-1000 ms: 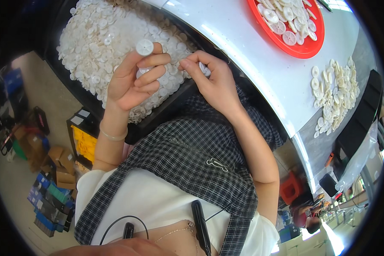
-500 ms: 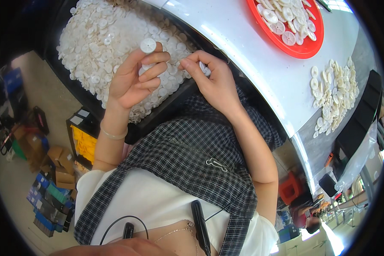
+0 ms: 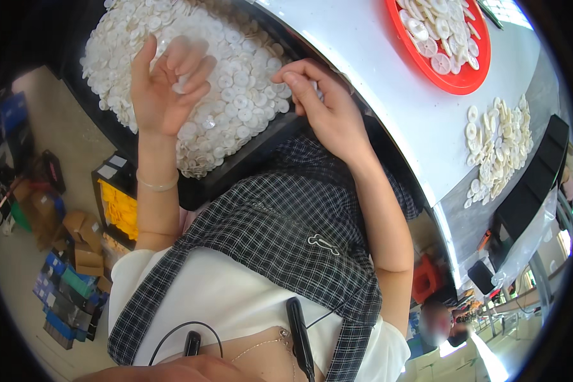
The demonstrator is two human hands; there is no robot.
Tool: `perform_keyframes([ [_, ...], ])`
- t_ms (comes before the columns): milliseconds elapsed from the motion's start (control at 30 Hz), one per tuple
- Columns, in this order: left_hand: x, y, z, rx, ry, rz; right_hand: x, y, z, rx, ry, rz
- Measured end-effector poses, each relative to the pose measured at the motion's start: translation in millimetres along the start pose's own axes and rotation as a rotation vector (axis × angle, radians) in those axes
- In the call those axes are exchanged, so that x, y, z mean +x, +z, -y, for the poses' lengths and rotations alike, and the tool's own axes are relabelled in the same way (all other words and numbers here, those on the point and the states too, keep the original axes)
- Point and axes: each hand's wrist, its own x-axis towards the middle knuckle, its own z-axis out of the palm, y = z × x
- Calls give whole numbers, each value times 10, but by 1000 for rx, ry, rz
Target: Sorting and inspecting small white plastic components on a factory workbench.
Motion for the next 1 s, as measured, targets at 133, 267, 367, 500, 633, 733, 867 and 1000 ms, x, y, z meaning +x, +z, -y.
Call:
perform_keyframes([
  [133,-17,18,-10,481,-56,-287,109,133,-63,-268,-225,-72],
  [267,-78,63,67,1434,323,-502,232,313,-92,-614,-271,-103],
  [367,-176,74,31,1559,201,-557,308,379,-157,-706,-307,-113],
  [500,-248,111,43,1716,80,-464,329,397,-201,-681,-260,-93],
  [633,-202,138,135,1878,77,-413,353,418,-222,-647,-267,-87],
  [733,-154,156,197,1980,47,-399,371,446,-222,-674,-282,-91],
  [867,-145,122,230,2082,34,-371,386,460,-219,-691,-266,-92],
  [1000,-165,108,222,1985,115,-417,394,452,-224,-664,-278,-109],
])
